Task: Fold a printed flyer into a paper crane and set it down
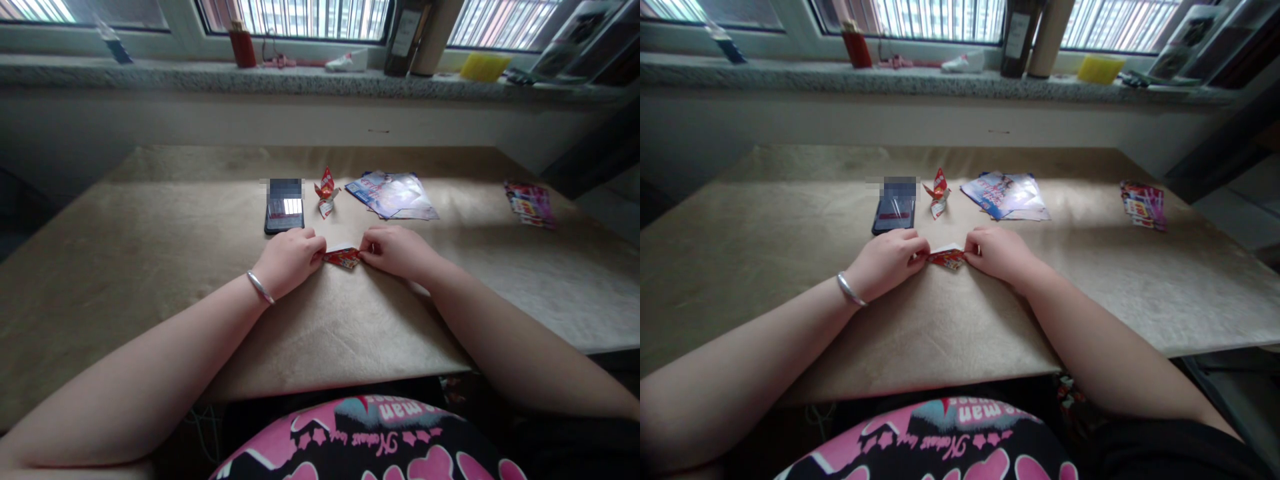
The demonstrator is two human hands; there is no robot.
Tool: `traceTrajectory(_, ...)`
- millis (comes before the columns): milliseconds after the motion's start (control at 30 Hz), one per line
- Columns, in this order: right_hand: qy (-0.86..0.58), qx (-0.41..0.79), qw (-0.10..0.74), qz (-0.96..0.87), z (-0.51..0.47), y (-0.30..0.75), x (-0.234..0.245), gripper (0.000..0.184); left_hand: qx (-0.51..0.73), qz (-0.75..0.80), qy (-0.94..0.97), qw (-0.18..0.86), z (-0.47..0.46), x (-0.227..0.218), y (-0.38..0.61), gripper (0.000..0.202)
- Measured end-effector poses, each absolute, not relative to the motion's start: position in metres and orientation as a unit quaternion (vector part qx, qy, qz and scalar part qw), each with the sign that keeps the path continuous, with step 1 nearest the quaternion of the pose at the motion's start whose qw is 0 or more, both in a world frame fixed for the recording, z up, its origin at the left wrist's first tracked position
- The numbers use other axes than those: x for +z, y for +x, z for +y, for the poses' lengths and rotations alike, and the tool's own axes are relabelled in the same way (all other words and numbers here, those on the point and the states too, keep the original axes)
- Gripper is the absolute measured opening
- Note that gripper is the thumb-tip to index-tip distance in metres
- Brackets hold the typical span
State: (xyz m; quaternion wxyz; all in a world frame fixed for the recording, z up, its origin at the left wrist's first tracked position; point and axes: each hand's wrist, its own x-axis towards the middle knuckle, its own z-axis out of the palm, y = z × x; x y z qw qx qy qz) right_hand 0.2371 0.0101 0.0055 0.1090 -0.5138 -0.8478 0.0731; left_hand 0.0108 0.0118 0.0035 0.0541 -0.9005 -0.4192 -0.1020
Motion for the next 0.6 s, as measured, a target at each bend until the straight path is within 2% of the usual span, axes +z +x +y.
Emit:
traceTrajectory(200,-0.514,0.075,0.123,-0.846,0.0106,0.2355,0.0027,0.008,-0.157,-0.378,-0.912,0.012,0.0137,-0.0002,0.0097,0.012)
traceTrajectory(400,-0.510,0.120,0.150,-0.839,0.0153,0.2386,0.0001,0.011,-0.156,-0.305,-0.939,-0.036,0.0137,-0.0004,0.0109,0.032)
traceTrajectory(600,-0.496,0.176,0.171,-0.833,0.0137,0.2373,0.0026,0.012,-0.172,-0.318,-0.931,-0.059,0.0135,-0.0005,0.0131,0.014)
